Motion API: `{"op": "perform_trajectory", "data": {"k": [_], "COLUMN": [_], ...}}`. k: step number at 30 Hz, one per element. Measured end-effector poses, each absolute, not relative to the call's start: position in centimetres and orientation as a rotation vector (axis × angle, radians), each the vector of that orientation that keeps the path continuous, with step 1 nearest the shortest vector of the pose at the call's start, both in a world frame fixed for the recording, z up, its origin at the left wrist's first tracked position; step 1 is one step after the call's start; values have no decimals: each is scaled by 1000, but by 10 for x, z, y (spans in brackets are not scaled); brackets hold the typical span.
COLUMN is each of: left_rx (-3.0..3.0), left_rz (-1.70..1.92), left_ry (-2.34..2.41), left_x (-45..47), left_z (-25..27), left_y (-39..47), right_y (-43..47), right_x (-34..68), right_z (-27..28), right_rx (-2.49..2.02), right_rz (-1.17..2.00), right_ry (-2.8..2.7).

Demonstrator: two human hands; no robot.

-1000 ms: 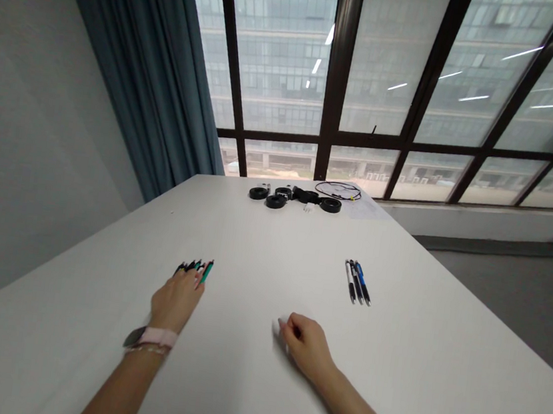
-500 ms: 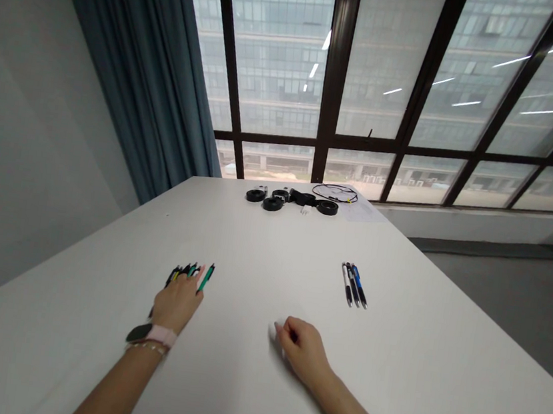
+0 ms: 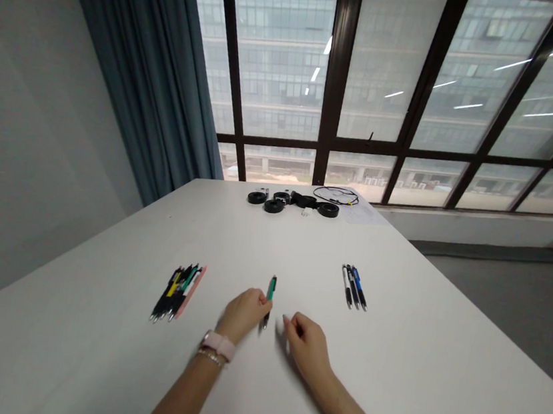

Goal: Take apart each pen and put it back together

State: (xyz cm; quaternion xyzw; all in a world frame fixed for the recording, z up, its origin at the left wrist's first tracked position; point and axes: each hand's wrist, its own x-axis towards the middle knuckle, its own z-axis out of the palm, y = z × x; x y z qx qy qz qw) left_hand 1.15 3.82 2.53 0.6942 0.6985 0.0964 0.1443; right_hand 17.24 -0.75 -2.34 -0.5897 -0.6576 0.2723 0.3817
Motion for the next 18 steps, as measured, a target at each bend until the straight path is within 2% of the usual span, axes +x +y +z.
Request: {"op": "perform_trajectory", "data": {"k": [5,13,18], "left_rx": [2037,2075,2078], "left_rz": [274,277,528], "left_ry": [2030,2061,2113], "left_x": [44,43,25], "left_z": [22,20,21], "left_y": [34,30,9], "right_y": [-6,-5,-5], "right_x": [174,175,174], "right_z": [-23,-21,-23], "right_rx": [-1508,-1533,-1530], "right_rz": [726,719,723], "right_ry": [-1629,-1623,-1596]}}
